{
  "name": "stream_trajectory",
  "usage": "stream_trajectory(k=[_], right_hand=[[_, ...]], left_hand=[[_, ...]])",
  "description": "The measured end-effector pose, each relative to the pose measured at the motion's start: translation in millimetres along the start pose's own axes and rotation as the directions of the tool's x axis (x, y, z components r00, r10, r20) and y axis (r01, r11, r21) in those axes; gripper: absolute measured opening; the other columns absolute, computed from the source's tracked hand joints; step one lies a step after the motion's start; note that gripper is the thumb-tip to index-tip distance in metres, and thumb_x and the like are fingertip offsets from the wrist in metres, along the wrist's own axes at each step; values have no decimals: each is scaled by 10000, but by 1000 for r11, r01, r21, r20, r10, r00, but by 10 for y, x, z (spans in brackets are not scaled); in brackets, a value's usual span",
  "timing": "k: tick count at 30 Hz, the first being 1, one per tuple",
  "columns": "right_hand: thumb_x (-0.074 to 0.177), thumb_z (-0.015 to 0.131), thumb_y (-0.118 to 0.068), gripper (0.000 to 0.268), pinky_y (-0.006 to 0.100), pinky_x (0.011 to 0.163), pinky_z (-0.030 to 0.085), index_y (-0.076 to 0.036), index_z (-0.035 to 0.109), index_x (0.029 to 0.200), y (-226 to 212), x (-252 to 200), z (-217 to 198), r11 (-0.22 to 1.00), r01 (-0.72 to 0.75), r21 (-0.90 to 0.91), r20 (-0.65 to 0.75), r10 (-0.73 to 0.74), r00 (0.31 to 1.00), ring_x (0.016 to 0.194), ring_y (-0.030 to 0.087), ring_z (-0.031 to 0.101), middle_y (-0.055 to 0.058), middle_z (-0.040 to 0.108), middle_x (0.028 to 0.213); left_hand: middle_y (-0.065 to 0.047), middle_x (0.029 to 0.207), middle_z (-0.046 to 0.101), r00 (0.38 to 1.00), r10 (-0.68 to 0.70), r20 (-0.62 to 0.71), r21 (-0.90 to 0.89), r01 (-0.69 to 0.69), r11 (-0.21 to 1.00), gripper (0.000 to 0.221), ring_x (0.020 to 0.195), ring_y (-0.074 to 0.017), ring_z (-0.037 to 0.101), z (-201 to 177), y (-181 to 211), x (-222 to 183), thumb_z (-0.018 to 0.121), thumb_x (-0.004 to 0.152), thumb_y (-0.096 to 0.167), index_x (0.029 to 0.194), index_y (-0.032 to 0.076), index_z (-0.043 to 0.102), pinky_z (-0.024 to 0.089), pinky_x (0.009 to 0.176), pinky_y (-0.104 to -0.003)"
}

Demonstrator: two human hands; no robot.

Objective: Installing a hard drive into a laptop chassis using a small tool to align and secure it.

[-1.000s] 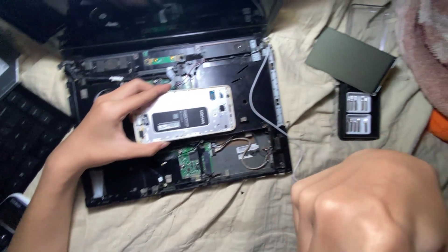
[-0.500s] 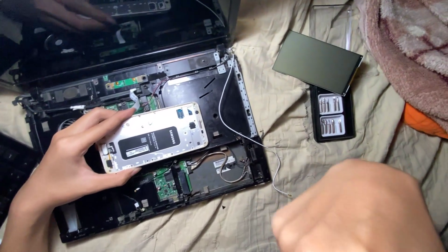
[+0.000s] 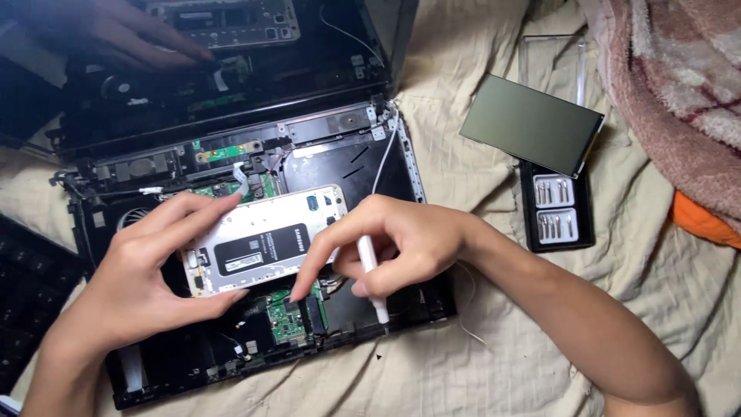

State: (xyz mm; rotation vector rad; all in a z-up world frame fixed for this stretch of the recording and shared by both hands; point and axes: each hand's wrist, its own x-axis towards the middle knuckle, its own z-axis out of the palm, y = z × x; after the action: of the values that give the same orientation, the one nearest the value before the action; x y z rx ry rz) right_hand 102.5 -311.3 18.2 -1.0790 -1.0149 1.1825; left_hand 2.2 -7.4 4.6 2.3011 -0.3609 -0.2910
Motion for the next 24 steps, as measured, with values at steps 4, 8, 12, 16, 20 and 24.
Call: stream_trajectory(k=[4, 8, 12, 16, 20, 24], right_hand=[[940, 621, -65, 317, 231, 604, 329, 38, 665, 1237, 68, 3, -17, 998, -6, 58, -73, 10, 997, 589, 79, 399, -25, 469, 623], [925, 633, -97, 313, 241, 604, 353, 50, 668, 1199, 62, 19, -19, 995, -32, 91, -127, 44, 991, 561, 88, 404, -13, 448, 626], [923, 642, -66, 291, 249, 612, 367, 48, 674, 1189, 84, 26, -24, 994, -66, 82, -150, 78, 986, 559, 92, 416, -15, 446, 607], [927, 659, -39, 275, 239, 609, 356, 43, 688, 1188, 78, 41, -15, 992, -98, 84, -171, 111, 979, 561, 84, 394, -30, 426, 606], [962, 669, -70, 241, 222, 602, 332, 19, 692, 1185, 67, 47, -12, 992, -114, 49, -180, 121, 976, 570, 66, 371, -42, 420, 624], [948, 705, -166, 201, 137, 451, 442, -51, 751, 1106, 78, 95, 2, 973, -217, -76, -266, 190, 945, 711, 101, 750, 68, 770, 978]], left_hand=[[-39, 1231, 625, 999, -45, 10, -29, 46, 999, 944, 1070, -157, 644, -7, -13, -8, 894, 671, 272, 1527, 145, 516, 545, 743, -306], [-50, 1206, 605, 1000, 9, 15, -84, -7, 996, 918, 1056, -169, 636, -7, -26, -12, 896, 697, 262, 1521, 127, 513, 527, 773, -302], [-76, 1258, 592, 999, 38, 27, -129, -34, 991, 906, 1124, -191, 615, -5, -28, -17, 879, 726, 249, 1531, 124, 483, 527, 834, -309], [-76, 1246, 598, 998, 57, 18, -113, -55, 992, 896, 1107, -191, 621, -13, -9, -15, 879, 728, 234, 1526, 108, 491, 512, 836, -314], [-75, 1244, 603, 999, 40, 19, -122, -37, 992, 913, 1117, -190, 624, -6, -18, -8, 894, 709, 239, 1523, 112, 500, 506, 867, -317], [-78, 1228, 618, 997, 73, -2, -104, -72, 992, 901, 1097, -191, 629, -10, -20, -3, 895, 701, 237, 1507, 98, 518, 498, 869, -313]])
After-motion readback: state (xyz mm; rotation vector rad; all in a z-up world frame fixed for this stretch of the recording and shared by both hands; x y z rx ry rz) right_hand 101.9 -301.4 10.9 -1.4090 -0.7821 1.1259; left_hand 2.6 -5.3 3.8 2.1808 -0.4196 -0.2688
